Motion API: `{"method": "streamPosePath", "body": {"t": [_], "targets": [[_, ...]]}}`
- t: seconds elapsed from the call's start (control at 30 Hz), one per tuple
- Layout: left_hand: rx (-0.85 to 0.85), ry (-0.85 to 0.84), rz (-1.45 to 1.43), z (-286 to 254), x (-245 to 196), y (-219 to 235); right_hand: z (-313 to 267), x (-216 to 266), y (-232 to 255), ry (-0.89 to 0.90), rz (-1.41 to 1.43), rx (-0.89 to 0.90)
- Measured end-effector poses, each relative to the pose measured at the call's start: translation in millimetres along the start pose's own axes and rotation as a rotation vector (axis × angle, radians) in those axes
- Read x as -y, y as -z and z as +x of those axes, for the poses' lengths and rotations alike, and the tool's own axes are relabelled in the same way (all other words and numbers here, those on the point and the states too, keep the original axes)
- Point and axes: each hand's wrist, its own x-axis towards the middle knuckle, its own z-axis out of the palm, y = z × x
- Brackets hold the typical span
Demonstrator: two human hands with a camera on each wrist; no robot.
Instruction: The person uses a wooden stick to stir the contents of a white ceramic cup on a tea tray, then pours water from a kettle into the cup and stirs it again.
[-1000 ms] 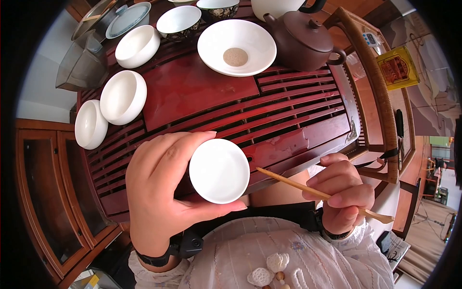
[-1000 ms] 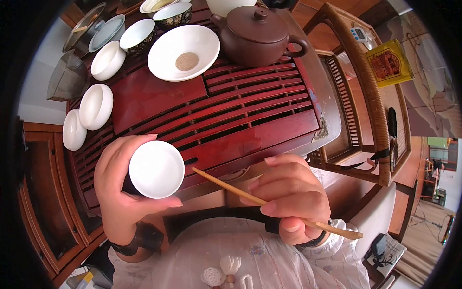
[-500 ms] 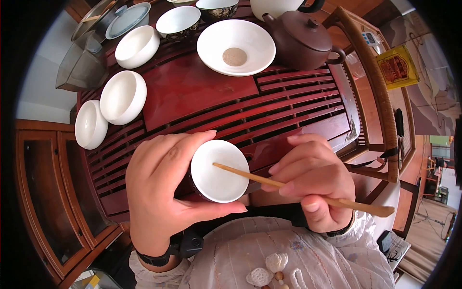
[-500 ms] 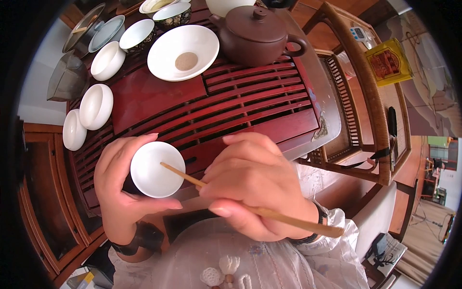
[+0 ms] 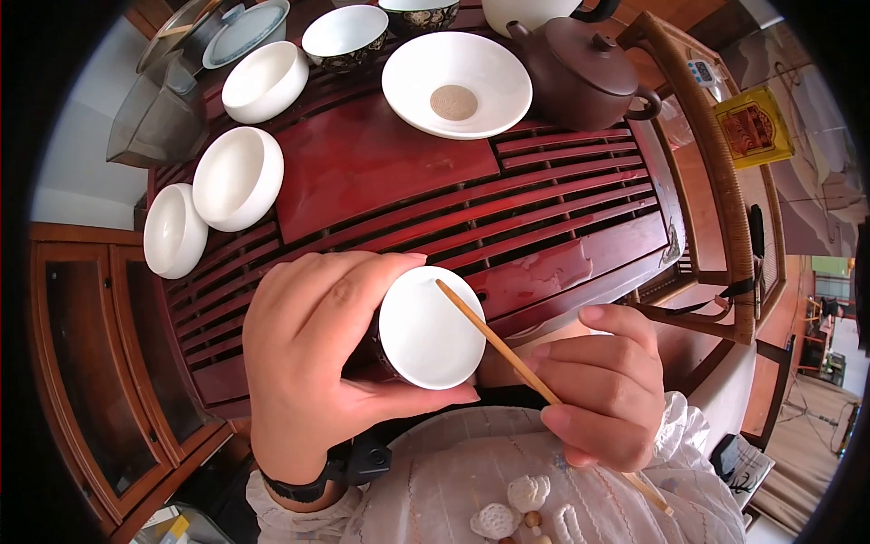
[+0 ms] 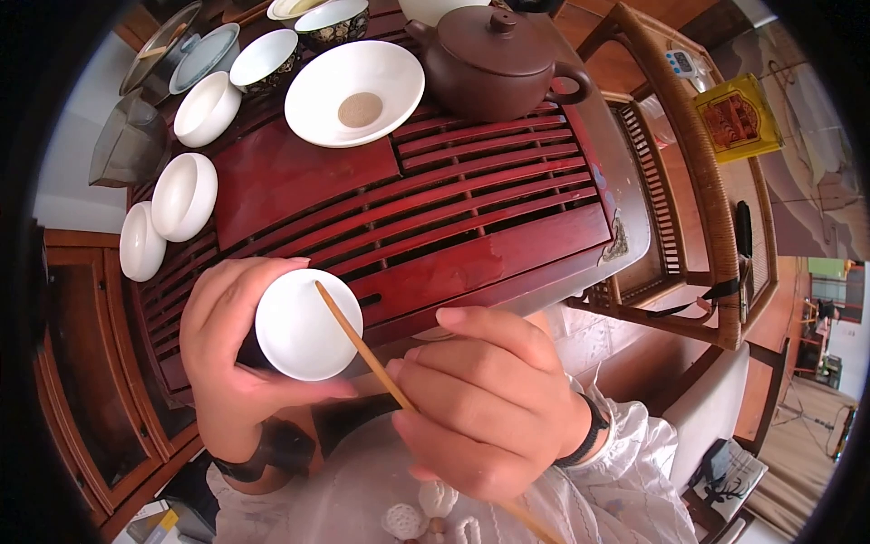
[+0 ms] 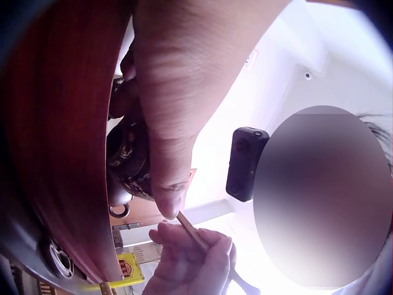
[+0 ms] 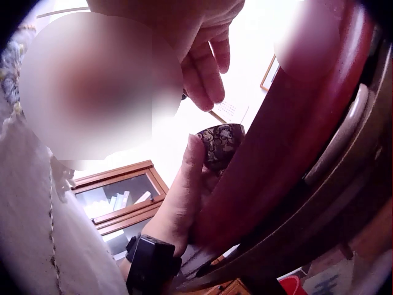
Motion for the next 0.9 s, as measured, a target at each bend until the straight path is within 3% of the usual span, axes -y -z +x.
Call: {"method": "streamPosePath", "body": {"t": [0.9], "targets": [[0.028,-0.003,0.03,1.5,-3.3,3.0,2.3,-2.4,2.7,0.031,-0.049,0.035]]}}
